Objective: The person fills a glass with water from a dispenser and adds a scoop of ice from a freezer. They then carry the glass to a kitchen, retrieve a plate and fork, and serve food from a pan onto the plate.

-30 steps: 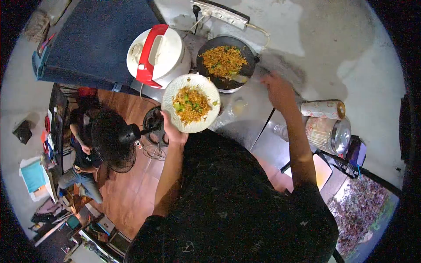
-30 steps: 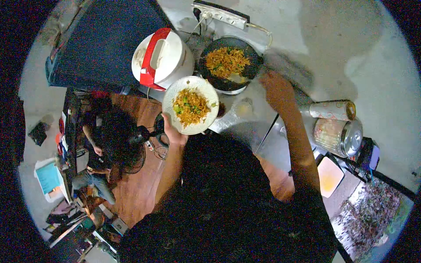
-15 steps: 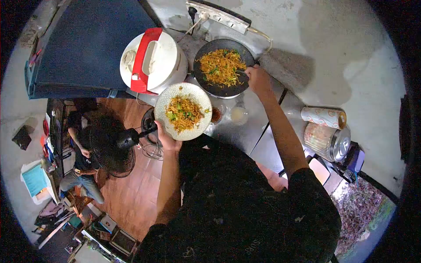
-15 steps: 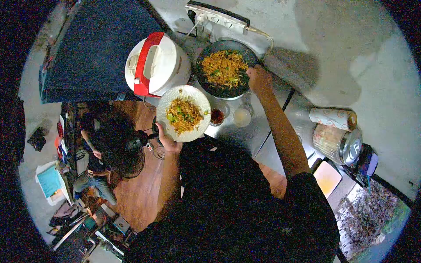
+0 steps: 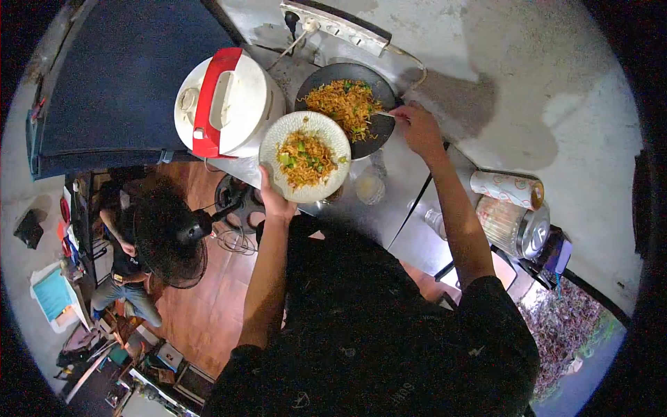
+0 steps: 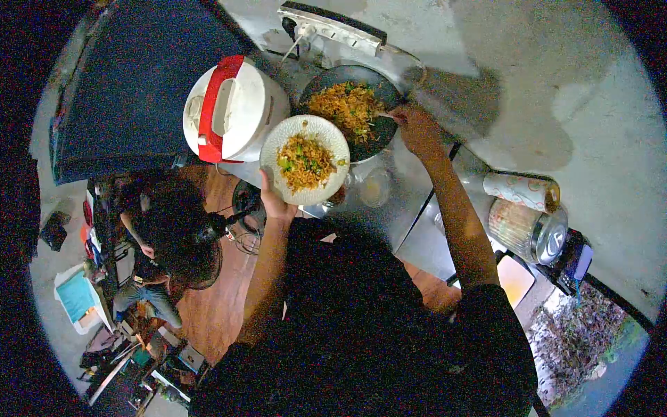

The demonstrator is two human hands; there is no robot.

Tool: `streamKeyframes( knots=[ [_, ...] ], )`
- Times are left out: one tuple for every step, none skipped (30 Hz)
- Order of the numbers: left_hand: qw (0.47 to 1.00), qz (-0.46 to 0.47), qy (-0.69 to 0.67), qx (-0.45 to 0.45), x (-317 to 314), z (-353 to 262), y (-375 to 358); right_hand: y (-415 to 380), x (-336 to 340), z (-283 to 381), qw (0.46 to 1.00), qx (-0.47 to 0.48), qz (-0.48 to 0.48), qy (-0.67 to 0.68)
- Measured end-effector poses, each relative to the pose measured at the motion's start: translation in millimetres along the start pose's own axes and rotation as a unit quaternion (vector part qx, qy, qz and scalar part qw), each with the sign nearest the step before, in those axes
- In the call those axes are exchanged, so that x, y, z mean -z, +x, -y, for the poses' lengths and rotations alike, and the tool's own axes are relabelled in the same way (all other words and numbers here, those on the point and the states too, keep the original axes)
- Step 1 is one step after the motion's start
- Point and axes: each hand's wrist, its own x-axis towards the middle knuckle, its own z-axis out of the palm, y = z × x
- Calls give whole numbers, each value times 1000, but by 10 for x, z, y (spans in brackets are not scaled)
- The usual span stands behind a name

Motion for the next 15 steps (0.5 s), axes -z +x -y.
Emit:
streamKeyframes(
  knots=[
    [1000, 10, -13, 7, 11, 41, 70, -12, 53, 40, 1000, -1, 1, -1],
    [1000, 9, -13, 7, -17, 81, 131, -29, 90, 80, 1000, 10, -9, -9],
    [1000, 14, -13, 4, -54, 132, 190, -47, 105, 130, 999, 21, -18, -16],
    [1000, 18, -14, 1, -115, 170, 224, -75, 99, 213, 1000, 21, -16, -14],
    [1000, 6, -3, 7, -165, 192, 236, -116, 75, 317, 999, 26, -18, -19],
    [1000, 5, -2, 7, -209, 202, 237, -153, 45, 406, 999, 31, -21, -24],
    [999, 35, -19, 14, -240, 222, 242, -192, -23, 476, 999, 30, -21, -24],
    [997, 64, -36, 22, -264, 234, 244, -242, -119, 530, 996, 61, -31, -50],
    [998, 58, -30, 22, -260, 249, 258, -300, -151, 570, 992, 91, -41, -78],
    [998, 59, -29, 22, -250, 253, 261, -349, -133, 585, 992, 91, -42, -78],
    [997, 58, -38, 21, -235, 245, 258, -373, -108, 608, 990, 97, -67, -76],
    [997, 55, -46, 21, -209, 232, 227, -390, -103, 625, 988, 102, -89, -73],
    [997, 54, -44, 23, -180, 217, 187, -416, -110, 611, 989, 99, -89, -71],
    [998, 40, -36, 16, -160, 194, 166, -438, -94, 572, 991, 79, -93, -59],
    [999, 27, -29, 8, -143, 176, 164, -438, -58, 516, 992, 61, -97, -48]
  ],
)
